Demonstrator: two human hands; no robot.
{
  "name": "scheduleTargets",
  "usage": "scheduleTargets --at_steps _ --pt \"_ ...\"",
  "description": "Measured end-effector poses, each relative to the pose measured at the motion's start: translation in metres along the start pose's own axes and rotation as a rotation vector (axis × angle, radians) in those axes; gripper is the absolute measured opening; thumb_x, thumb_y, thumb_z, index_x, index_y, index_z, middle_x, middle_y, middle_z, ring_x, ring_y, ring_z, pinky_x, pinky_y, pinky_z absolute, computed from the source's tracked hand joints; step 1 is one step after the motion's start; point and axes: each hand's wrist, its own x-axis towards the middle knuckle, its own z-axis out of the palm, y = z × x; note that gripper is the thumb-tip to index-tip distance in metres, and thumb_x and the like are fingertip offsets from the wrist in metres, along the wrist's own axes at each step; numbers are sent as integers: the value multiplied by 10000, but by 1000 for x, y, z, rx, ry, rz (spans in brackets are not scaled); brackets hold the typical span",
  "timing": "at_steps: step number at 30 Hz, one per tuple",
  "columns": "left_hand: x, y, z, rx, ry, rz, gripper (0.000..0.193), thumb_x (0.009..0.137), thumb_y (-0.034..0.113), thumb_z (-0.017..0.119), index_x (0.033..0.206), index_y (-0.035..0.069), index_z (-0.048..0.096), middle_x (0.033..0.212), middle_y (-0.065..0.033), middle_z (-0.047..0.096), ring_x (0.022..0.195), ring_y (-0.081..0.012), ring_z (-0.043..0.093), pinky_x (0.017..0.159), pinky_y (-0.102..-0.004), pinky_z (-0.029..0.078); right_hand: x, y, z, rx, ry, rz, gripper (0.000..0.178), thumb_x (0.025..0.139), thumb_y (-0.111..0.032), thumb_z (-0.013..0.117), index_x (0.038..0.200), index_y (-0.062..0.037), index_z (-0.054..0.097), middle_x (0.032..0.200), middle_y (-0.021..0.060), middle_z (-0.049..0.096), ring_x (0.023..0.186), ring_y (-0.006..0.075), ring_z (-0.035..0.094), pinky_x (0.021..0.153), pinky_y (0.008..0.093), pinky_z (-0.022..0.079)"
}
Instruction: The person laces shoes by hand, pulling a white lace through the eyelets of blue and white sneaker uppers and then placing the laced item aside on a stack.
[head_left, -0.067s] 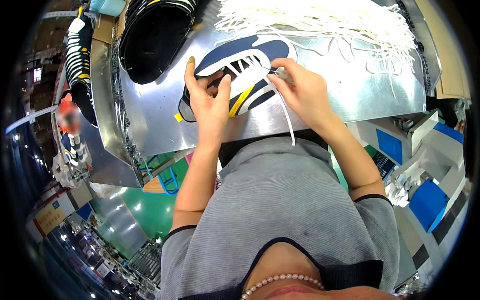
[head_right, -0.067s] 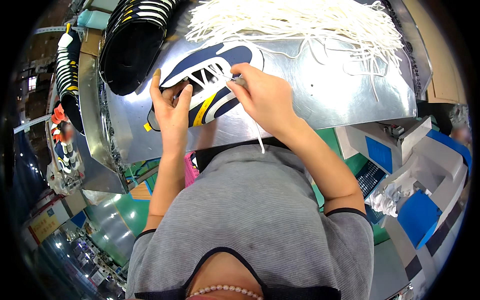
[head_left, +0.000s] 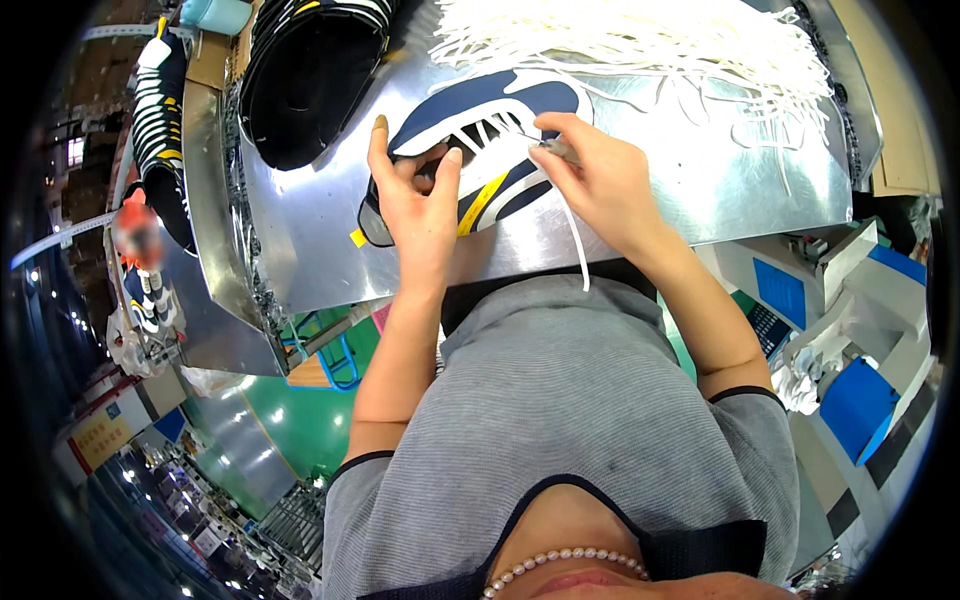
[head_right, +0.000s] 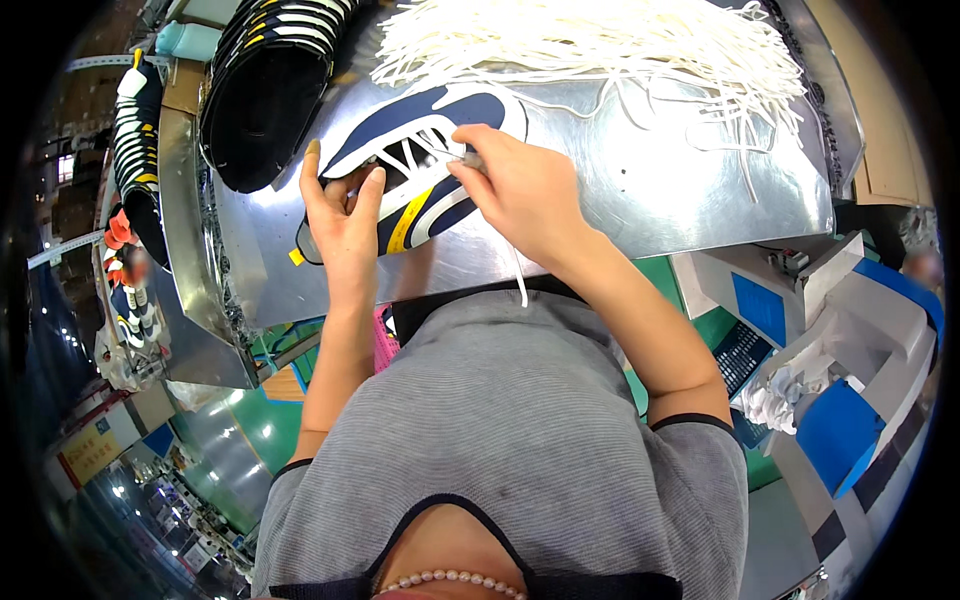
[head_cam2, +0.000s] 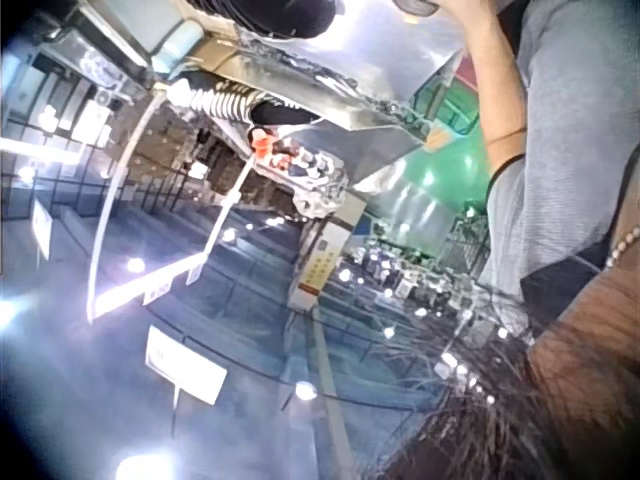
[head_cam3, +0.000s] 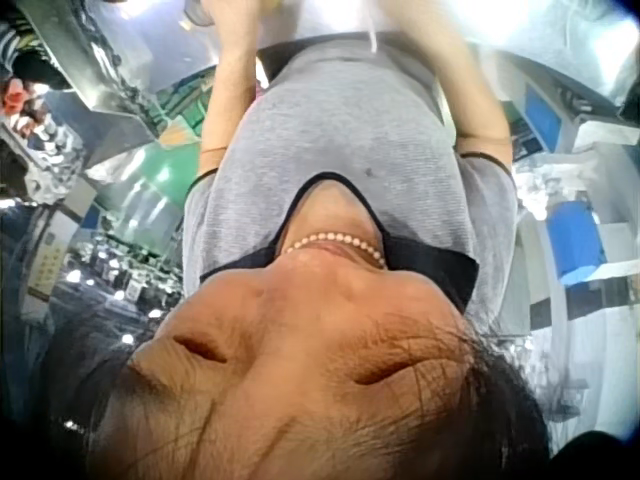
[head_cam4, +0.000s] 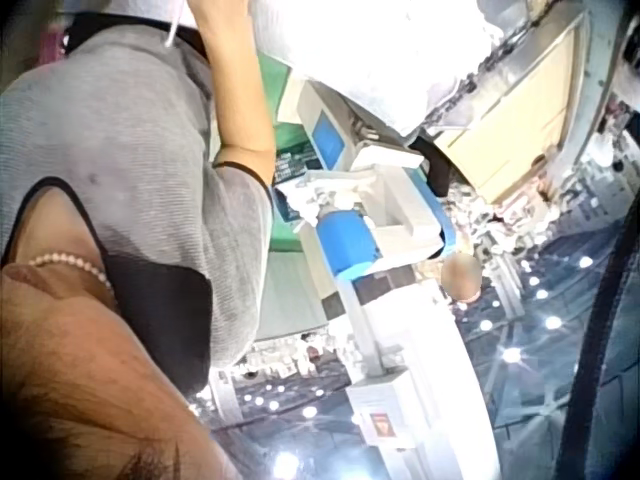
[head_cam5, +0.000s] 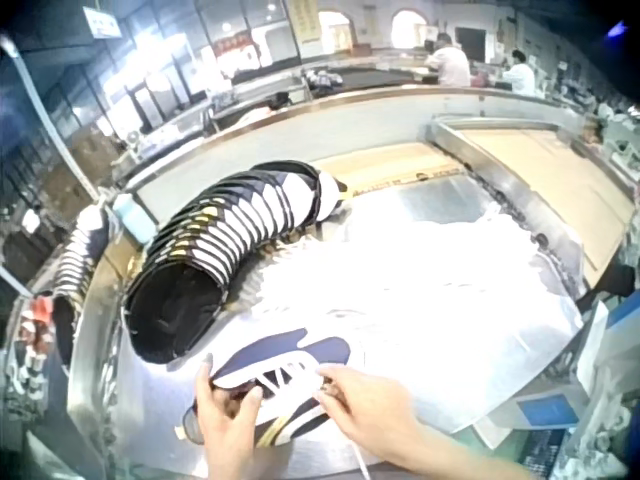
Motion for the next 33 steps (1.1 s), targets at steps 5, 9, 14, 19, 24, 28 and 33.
scheduleTargets --at_steps 5,9,14,19,24,28,33 --pt "11 7 10 -187 80 -96 657 871 -36 695 1439 1 367 925 -154 722 817 -129 664 736 -233 511 16 1 9 -186 -172 -60 225 922 -274 650 1093 -128 658 927 47 701 758 267 684 637 376 528" --pt "16 -7 -11 195 -97 -146 557 870 -61 576 1388 15 386 959 -160 709 833 -126 658 755 -269 511 15 2 6 -36 -168 29 223 912 -263 660 1081 -118 649 880 63 693 765 272 681 647 383 524" --pt "-7 21 -25 63 -224 -44 666 929 86 640 1462 -34 260 1168 -231 647 1059 -254 654 940 -352 504 1 -1 -14 89 -177 180 268 856 -295 724 1031 -105 655 816 94 692 702 271 676 597 372 503" --pt "-37 38 -14 819 -232 543 480 784 159 811 1181 9 587 1105 -152 652 1011 -339 633 890 -413 482 -22 7 -5 -113 -229 116 200 802 -245 747 873 -88 645 686 80 660 596 275 651 548 370 483" --pt "-1 17 1 605 -254 433 319 753 74 784 1011 40 598 882 -118 657 821 -319 635 720 -403 475 -3 -29 -40 -96 -99 9 138 782 -163 745 857 -104 646 634 51 626 554 224 634 499 348 449" --pt "-2 22 -1 581 -288 453 287 755 60 777 983 41 605 866 -119 655 811 -323 633 723 -412 477 -9 -7 -19 -66 -71 70 126 825 -190 739 905 -113 679 673 48 664 582 209 657 518 323 470" --pt "-2 22 -2 534 -220 642 222 773 20 746 951 32 614 855 -117 647 776 -323 619 692 -406 473 -4 -1 0 88 -146 196 95 825 -180 712 898 -125 686 710 53 685 637 252 680 557 348 492"
